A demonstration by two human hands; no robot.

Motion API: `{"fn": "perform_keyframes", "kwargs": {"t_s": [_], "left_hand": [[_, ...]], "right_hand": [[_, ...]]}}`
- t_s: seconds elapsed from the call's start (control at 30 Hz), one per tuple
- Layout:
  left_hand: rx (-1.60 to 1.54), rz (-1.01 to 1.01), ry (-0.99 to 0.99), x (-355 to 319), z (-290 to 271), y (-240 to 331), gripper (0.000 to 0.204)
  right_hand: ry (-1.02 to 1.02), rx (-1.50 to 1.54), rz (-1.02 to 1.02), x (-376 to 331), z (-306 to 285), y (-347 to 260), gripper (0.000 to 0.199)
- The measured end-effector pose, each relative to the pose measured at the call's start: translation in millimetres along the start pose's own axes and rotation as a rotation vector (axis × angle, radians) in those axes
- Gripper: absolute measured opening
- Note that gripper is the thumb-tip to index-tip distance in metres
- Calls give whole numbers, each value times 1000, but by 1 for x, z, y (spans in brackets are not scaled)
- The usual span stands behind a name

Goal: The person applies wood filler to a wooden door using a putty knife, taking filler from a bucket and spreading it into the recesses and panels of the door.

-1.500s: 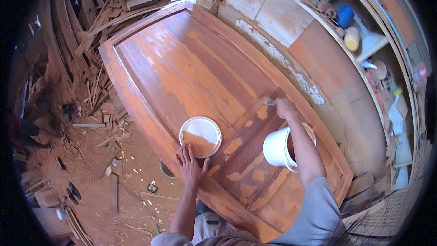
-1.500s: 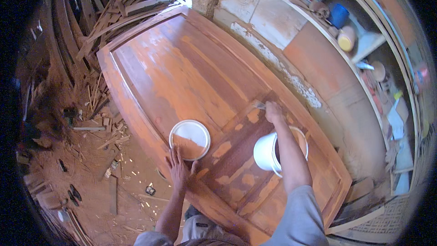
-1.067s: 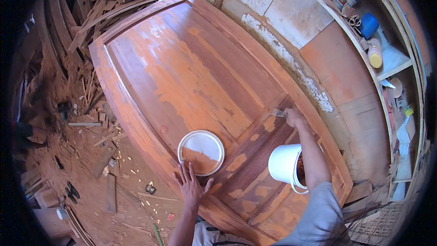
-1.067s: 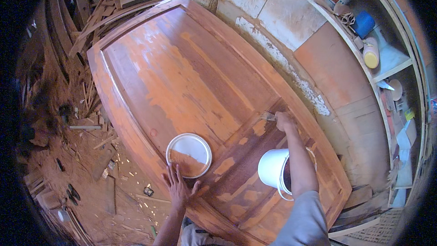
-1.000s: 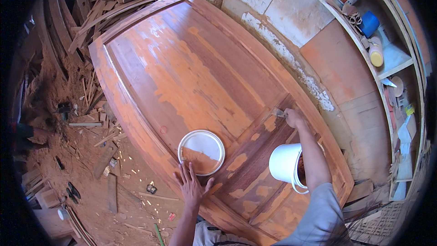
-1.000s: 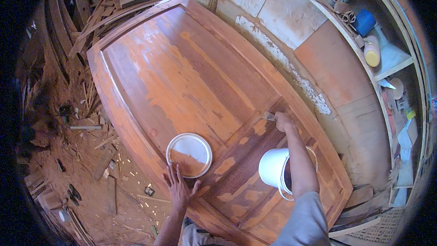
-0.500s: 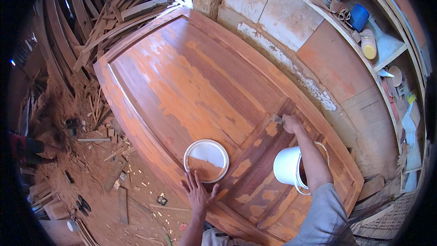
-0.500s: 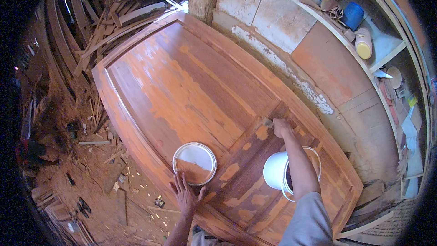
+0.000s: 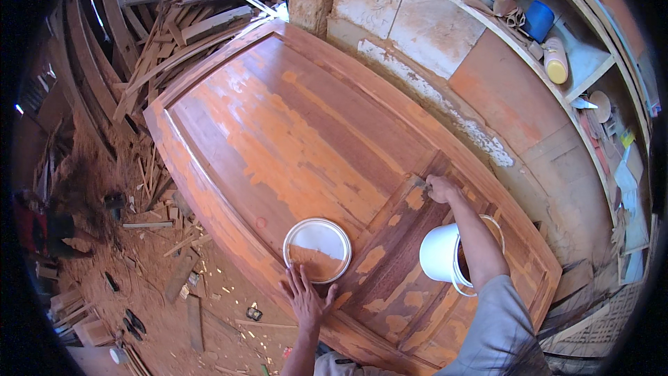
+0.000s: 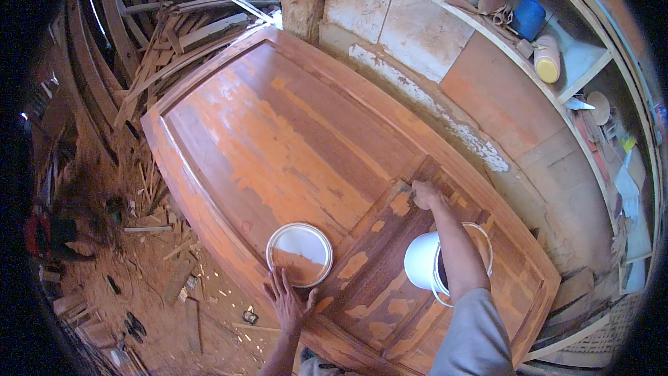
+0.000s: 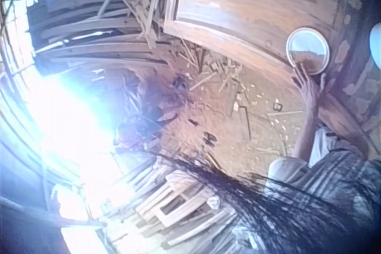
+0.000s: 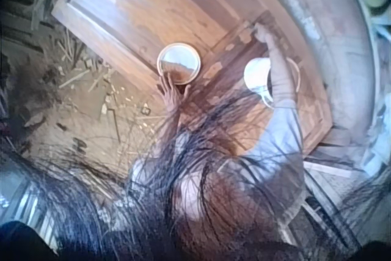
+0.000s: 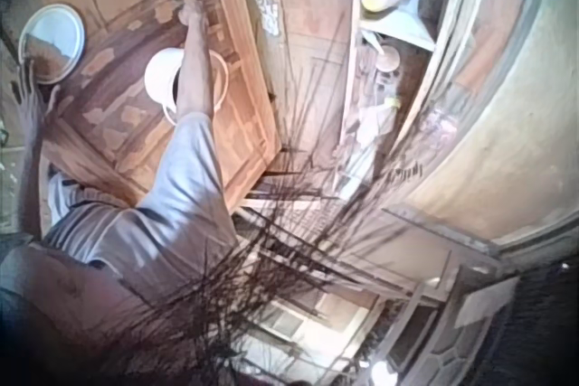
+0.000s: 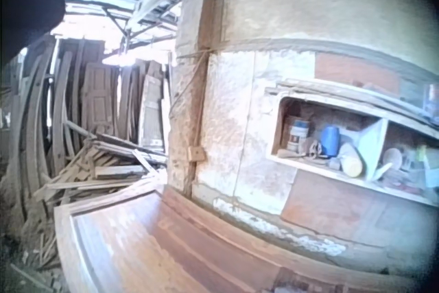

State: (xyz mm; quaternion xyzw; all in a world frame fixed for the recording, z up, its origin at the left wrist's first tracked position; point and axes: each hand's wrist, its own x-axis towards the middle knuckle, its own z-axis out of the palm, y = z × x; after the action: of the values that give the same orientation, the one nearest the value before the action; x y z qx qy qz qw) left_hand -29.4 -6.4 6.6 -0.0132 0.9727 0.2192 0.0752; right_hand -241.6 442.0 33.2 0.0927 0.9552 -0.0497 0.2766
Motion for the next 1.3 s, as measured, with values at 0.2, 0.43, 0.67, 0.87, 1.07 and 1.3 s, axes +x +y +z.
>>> {"fn": "perform_keyframes", "kwargs": {"t_s": [0.2, 0.43, 0.67, 0.87, 1.07, 1.3], "left_hand": [[-15, -6, -1, -2, -3, 2, 104], [-20, -5, 15, -3, -6, 6, 102], [6, -4, 14, -1, -1, 5, 103], [-17, -19, 2, -1, 3, -2, 105], [-21, -26, -26, 0, -2, 1, 103], [3, -31, -81, 3, -7, 5, 103]], "right_hand": [[49, 103, -94, -3, 2, 13, 31], [208, 353, -115, -13, -15, 35, 32], [92, 114, -5, -3, -24, 15, 26], [25, -40, 45, 15, -28, -9, 53], [-23, -217, -52, 35, -6, -28, 103], [-100, -435, -63, 45, -11, -50, 123]]}}
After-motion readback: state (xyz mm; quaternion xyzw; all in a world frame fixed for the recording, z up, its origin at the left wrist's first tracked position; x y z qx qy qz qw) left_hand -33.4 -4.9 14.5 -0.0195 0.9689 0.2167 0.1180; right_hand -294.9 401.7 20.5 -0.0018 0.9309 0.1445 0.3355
